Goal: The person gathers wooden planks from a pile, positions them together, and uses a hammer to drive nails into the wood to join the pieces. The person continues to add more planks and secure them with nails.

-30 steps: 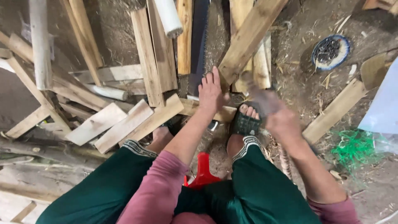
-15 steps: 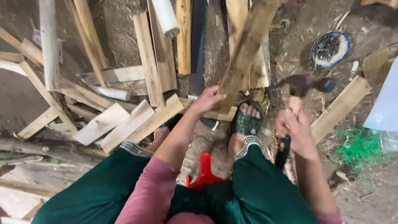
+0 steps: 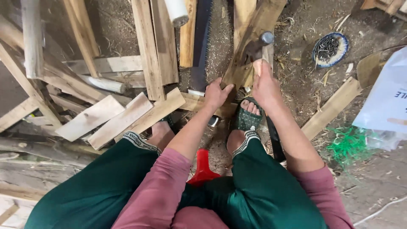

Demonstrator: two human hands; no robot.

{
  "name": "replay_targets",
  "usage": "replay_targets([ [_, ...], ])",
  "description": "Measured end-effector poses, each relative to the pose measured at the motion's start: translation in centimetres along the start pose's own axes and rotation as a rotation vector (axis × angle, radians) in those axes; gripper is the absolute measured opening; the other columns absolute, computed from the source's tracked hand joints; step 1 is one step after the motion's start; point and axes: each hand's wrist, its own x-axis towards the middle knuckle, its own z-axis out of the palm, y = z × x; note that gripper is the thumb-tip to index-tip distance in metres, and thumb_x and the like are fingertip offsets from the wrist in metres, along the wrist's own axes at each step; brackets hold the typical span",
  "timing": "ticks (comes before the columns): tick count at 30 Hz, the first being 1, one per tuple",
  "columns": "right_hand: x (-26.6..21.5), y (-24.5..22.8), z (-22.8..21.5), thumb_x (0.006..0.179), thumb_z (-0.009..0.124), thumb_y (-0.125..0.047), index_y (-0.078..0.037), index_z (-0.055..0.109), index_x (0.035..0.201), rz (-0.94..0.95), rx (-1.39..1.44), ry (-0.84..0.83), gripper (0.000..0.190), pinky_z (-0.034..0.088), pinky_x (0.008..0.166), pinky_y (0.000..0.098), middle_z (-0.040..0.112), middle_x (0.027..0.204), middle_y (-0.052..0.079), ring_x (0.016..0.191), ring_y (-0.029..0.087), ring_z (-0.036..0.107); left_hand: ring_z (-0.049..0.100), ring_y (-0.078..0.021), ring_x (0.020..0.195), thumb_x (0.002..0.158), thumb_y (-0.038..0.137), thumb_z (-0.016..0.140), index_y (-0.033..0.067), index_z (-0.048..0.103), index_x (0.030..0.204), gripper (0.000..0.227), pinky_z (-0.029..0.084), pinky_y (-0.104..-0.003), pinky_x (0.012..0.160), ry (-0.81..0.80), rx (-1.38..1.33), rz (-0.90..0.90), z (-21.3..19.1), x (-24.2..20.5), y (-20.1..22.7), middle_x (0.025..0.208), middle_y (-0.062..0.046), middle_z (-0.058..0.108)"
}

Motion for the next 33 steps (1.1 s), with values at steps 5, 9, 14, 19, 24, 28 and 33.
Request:
replay_targets([
  [5,-1.7,-2.4,0.8,0.093,0.042,-0.010,-0.013,0.030,0.134,0.172,-0.190,-0.124,0.042,0.052,0.074,0.0557,0.055,0.103,0.038,0.093,0.050,0.060,0.056,-0.0319,0.115,0.080,0.045,0.066,0.0122,0.055,0.126,0.058,0.046,-0.043,0.099,-0.001,0.008,0.063,-0.4,-1.7,1.1,0.119,-0.019,0.061],
  [9,-1.5,-0.7,0.5,0.086,0.045,0.000,-0.008,0.010,0.146,0.113,-0.198,-0.177,0.070,0.052,0.058,0.0519,0.057,0.103,0.037,0.076,0.042,0.065,0.056,-0.0339,0.115,0.080,0.036,0.067,0.0097,0.055,0.126,0.055,0.046,-0.046,0.098,0.013,-0.028,0.186,-1.2,-1.2,-1.8,0.118,-0.018,0.062],
  [14,-2.5,3.9,-0.7,0.075,0.046,0.017,-0.019,-0.003,0.145,-0.042,0.262,-0.235,0.093,0.052,0.040,0.0400,0.028,0.113,0.032,0.056,0.026,0.054,0.055,-0.0341,0.118,0.089,0.029,0.051,0.0055,0.050,0.131,0.048,0.026,-0.049,0.111,0.059,0.141,0.420,0.6,4.0,-8.6,0.111,-0.019,0.066],
  [19,-2.4,7.7,0.8,0.089,0.030,-0.001,-0.020,0.021,0.140,-0.093,0.288,-0.237,0.055,0.046,0.027,0.0440,0.048,0.073,0.017,0.041,0.028,0.052,0.065,-0.0301,0.100,0.083,0.031,0.053,0.0127,0.060,0.121,0.042,0.050,-0.045,0.091,-0.086,0.001,0.226,-1.2,-6.3,-4.7,0.101,-0.015,0.069],
  [24,-1.9,13.0,2.2,0.089,0.023,0.002,-0.016,0.016,0.141,-0.068,0.158,-0.220,0.055,0.045,0.028,0.0416,0.047,0.069,0.019,0.043,0.031,0.052,0.060,-0.0397,0.107,0.075,0.018,0.052,0.0027,0.064,0.113,0.043,0.048,-0.049,0.094,-0.169,0.495,0.473,-0.2,-7.8,-6.6,0.108,-0.022,0.066],
  [28,-3.6,10.3,0.9,0.084,0.031,0.005,-0.016,0.017,0.141,-0.147,0.212,-0.273,0.062,0.047,0.032,0.0470,0.051,0.076,0.023,0.047,0.035,0.057,0.055,-0.0371,0.113,0.079,0.017,0.049,0.0113,0.048,0.132,0.054,0.045,-0.047,0.094,0.079,0.309,0.472,-1.0,-6.7,-5.4,0.118,-0.020,0.058],
  [33,-7.5,11.2,1.3,0.088,0.049,-0.027,-0.016,0.026,0.144,-0.159,0.855,-0.399,0.061,0.056,0.042,0.0402,0.048,0.098,0.021,0.065,0.033,0.063,0.056,-0.0389,0.103,0.048,0.038,0.086,0.0133,0.044,0.132,0.097,0.052,-0.053,0.080,0.458,0.354,0.959,1.2,-6.3,-0.9,0.111,-0.015,0.055],
])
